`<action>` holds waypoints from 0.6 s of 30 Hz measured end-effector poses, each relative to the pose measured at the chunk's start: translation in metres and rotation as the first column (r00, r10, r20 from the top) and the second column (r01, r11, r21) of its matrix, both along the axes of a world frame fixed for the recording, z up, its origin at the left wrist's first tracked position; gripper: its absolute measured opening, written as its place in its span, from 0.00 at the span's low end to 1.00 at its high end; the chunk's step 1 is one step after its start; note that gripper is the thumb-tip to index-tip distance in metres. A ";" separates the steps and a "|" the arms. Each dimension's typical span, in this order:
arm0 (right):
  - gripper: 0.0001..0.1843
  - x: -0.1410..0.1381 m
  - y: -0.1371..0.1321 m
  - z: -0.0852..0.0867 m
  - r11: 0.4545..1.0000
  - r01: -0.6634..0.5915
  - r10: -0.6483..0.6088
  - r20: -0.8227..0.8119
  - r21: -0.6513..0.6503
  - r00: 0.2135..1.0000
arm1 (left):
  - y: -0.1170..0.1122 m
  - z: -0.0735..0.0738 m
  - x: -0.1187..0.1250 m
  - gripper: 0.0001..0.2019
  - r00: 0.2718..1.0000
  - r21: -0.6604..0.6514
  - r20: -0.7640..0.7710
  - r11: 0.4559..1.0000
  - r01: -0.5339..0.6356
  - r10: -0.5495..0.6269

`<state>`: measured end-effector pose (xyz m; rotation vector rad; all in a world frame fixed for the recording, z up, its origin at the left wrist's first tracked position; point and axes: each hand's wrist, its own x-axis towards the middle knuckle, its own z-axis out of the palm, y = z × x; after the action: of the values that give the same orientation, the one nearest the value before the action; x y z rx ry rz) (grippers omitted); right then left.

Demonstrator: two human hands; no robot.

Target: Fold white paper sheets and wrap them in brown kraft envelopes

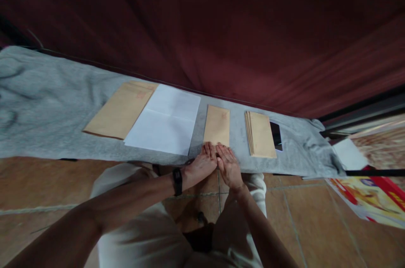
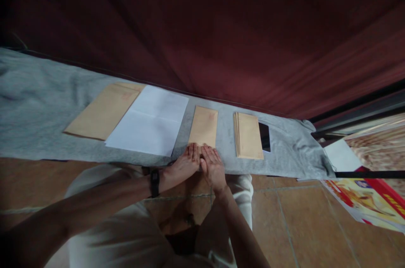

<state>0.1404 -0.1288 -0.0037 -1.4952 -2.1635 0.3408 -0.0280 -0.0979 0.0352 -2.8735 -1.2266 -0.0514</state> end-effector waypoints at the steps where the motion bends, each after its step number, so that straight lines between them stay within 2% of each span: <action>1: 0.28 0.004 -0.002 -0.001 1.000 -0.006 0.005 0.013 0.015 1.000 | 0.000 -0.002 0.000 0.28 1.000 -0.009 0.012 1.000 -0.009 0.009; 7: 0.28 0.019 -0.013 -0.001 0.999 0.006 -0.008 0.039 0.044 0.999 | 0.001 -0.013 -0.002 0.23 0.997 -0.047 0.052 0.998 -0.051 0.053; 16: 0.27 0.026 -0.019 0.008 0.998 0.060 -0.061 0.044 0.024 0.997 | 0.001 -0.025 -0.007 0.23 0.971 -0.175 0.157 0.972 -0.154 0.182; 18: 0.27 0.028 -0.020 0.009 0.997 0.071 -0.072 0.047 0.020 0.996 | 0.003 -0.024 -0.009 0.24 0.966 -0.188 0.212 0.976 -0.107 0.147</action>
<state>0.1684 -0.1485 0.0049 -1.5809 -2.1378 0.2631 -0.0372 -0.0952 0.0112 -2.9951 -1.5256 -0.2886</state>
